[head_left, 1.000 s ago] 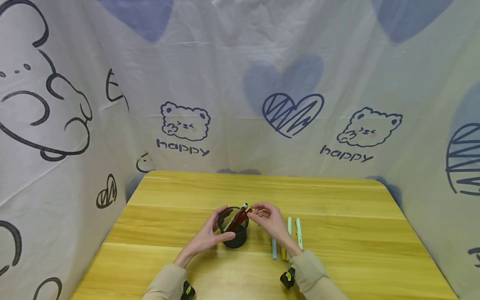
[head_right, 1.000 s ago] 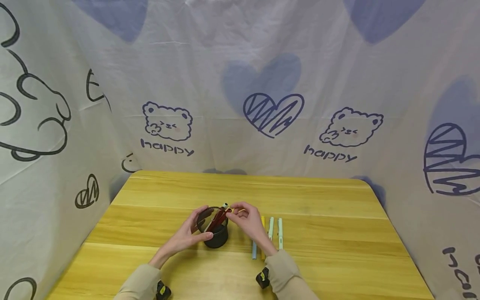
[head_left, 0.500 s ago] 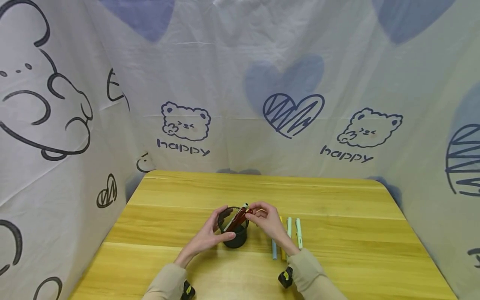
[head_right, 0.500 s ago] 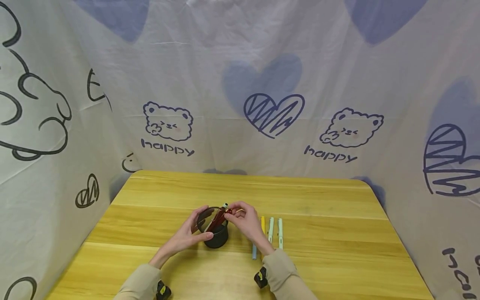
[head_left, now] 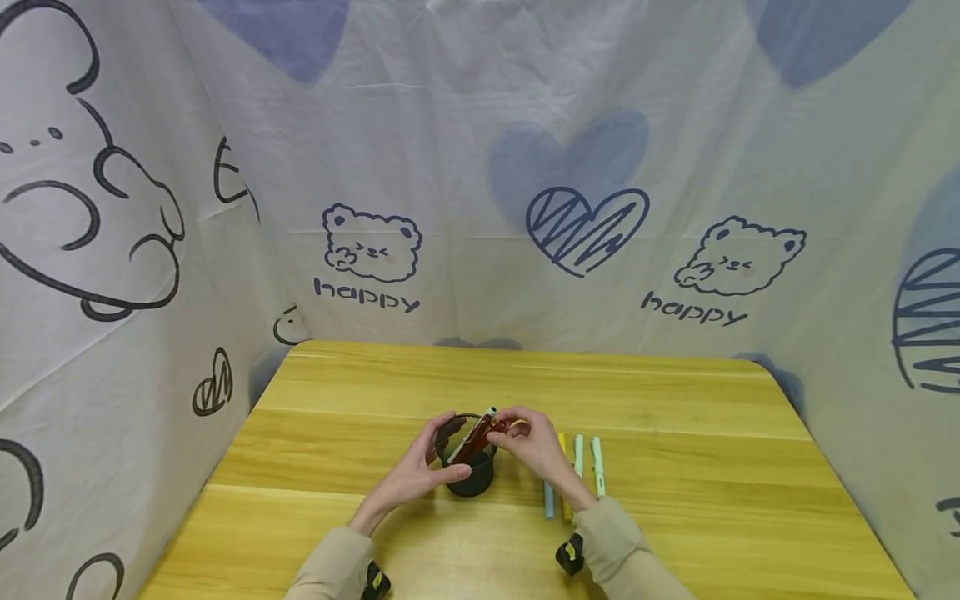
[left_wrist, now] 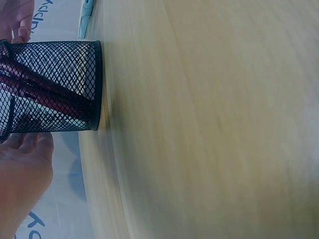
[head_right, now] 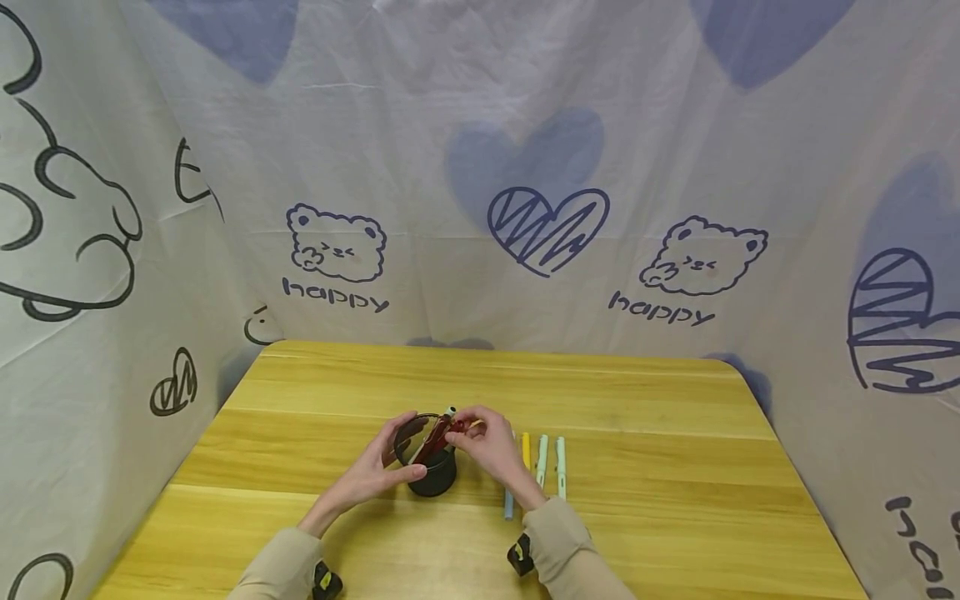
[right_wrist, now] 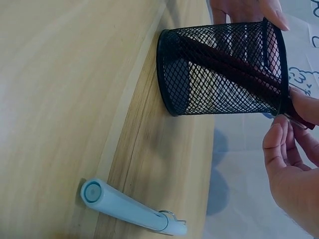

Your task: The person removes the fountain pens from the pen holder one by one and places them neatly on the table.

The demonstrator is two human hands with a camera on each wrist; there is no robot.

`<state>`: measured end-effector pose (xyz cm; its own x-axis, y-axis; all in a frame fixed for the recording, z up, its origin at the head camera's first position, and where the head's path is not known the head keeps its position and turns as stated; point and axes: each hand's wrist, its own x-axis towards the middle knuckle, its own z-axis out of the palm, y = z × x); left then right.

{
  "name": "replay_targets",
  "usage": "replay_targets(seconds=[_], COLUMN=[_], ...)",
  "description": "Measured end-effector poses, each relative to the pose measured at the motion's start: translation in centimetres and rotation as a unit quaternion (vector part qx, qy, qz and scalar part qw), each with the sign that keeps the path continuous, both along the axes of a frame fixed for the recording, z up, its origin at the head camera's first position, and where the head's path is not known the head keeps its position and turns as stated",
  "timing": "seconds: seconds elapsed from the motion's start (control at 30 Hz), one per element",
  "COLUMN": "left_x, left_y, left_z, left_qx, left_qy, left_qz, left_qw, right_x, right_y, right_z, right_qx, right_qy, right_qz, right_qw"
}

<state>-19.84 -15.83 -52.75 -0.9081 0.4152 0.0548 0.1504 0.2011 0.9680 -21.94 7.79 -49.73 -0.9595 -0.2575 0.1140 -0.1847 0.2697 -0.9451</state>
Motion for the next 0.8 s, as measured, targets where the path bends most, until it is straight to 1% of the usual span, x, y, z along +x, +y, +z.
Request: replay_targets(seconds=[0.17, 0.33, 0.43, 0.63, 0.73, 0.77, 0.8], left_x=[0.1, 0.1, 0.1, 0.2, 0.2, 0.1, 0.1], left_y=[0.0, 0.0, 0.0, 0.0, 0.0, 0.0, 0.0], left_z=[0.1, 0.1, 0.2, 0.1, 0.1, 0.1, 0.1], left_qx=[0.002, -0.001, -0.003, -0.004, -0.002, -0.002, -0.001], left_qy=[-0.001, -0.003, -0.004, -0.005, -0.004, -0.003, -0.002], left_qz=[0.000, 0.001, 0.002, 0.003, 0.003, 0.003, 0.003], left_qw=[1.0000, 1.0000, 1.0000, 1.0000, 1.0000, 1.0000, 1.0000], right_x=[0.2, 0.4, 0.6, 0.8, 1.0, 1.2, 1.3], right_y=[-0.3, -0.3, -0.2, 0.1, 0.3, 0.3, 0.4], right_z=[0.2, 0.4, 0.5, 0.5, 0.5, 0.9, 1.0], right_qx=[0.046, 0.055, 0.049, 0.021, -0.005, -0.011, -0.020], right_qy=[0.020, 0.023, 0.023, 0.014, 0.010, 0.006, 0.004], right_qz=[-0.011, -0.014, -0.013, -0.017, -0.019, -0.020, -0.021], right_qw=[0.999, 0.998, 0.998, 1.000, 1.000, 1.000, 1.000])
